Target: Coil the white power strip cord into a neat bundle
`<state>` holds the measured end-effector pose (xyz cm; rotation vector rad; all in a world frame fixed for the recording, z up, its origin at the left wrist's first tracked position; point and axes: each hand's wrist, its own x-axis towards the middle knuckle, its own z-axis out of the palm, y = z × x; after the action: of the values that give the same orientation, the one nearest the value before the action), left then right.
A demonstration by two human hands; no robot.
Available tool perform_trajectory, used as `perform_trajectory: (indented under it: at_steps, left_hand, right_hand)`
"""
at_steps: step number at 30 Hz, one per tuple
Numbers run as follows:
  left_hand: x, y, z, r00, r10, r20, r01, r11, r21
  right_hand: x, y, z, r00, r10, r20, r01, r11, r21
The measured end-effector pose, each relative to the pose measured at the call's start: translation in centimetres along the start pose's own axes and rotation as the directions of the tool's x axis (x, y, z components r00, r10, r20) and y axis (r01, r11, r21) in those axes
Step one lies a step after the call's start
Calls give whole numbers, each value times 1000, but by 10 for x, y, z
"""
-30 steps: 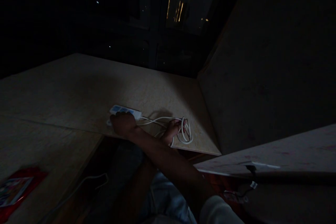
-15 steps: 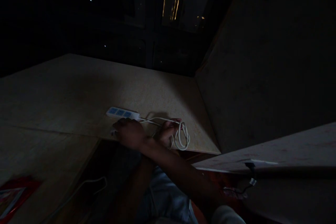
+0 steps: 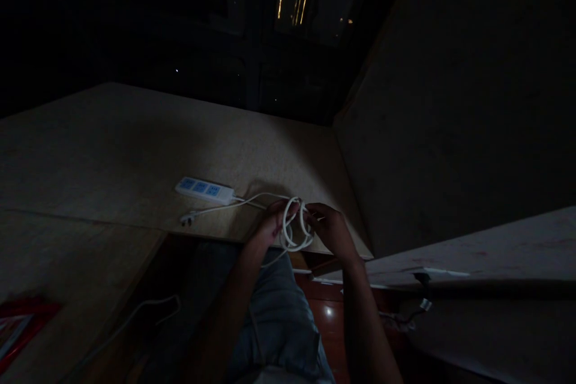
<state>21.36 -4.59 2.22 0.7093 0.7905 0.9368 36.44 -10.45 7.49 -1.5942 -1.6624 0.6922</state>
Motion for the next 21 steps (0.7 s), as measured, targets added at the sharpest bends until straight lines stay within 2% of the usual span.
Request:
perform_trajectory:
  at_steps: [5,7,9,11,13,16,18,21]
  left_hand:
    - [-16,11,-15,995,-28,-96,32,999,41]
    - [-29,21,-23,981,28,-192,-8,995,103]
    - [-43,32,-25,949,154,-277,-91,970,227]
    - [-56,41,-19,902,324,-284,-191,891,411]
    - [-64,45,-5,843,475,-252,-233,745,625]
    - [-65,44,14,818,543,-189,-180,555,812]
    - [-59,40,19,815,555,-165,-174,506,845]
    - [-49,34,12,790,586,-180,-197,521,831]
  right_hand:
    - [3,-9,15,986,-97,-135,83,991,-107]
    - [4,-8,18,979,-127,-160,106,985,-134]
    - [2,-8,22,972,-151,-178,122,979,-164]
    - [0,-8,25,963,-176,-203,137,972,-192]
    - [-2,-11,27,955,-194,-225,150,969,-198]
    - [-5,-16,26,950,-201,-241,169,975,-147]
    - [-8,-17,22,948,-187,-259,173,982,-76]
    - [-11,-16,19,940,-82,-330,127,985,116]
